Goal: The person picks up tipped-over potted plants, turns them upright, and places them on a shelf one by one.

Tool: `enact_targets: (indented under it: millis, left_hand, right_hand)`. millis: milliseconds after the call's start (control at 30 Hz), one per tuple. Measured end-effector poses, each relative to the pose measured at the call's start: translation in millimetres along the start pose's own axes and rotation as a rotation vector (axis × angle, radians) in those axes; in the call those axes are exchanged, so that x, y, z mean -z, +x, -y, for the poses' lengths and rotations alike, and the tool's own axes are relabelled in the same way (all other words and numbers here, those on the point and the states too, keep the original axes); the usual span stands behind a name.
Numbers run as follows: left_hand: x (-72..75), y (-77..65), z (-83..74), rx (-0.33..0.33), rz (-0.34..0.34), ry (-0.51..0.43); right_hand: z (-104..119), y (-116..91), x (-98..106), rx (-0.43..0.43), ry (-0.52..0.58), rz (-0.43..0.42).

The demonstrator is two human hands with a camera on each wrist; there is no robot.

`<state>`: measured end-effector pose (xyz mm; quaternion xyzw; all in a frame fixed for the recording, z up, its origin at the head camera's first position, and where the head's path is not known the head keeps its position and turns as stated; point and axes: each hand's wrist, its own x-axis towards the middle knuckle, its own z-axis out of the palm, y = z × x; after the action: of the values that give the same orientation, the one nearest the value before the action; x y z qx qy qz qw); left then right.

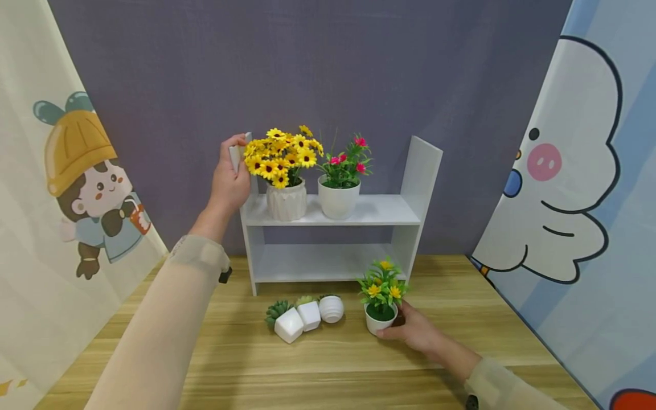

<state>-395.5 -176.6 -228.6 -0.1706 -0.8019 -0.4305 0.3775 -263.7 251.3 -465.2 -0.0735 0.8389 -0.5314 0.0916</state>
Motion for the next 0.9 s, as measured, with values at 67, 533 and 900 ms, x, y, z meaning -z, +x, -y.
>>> enact_targets:
  millis: [67, 533, 900]
  left_hand:
    - [0.4, -0.2, -0.7, 0.002, 0.003, 0.003]
    - [0.8, -0.2, 1.4, 0.012, 0.006, 0.001]
    - [0.6, 0.3, 0.1, 0.027, 0.011, -0.01]
  right_hand:
    - [-1.0, 0.5, -0.7, 0.005, 0.002, -0.001]
    - [3.5, -1.7, -3.4, 0.048, -0.005, 0.028]
    - [-5.3, -1.6, 4.5, 0.013, 0.01, 0.029]
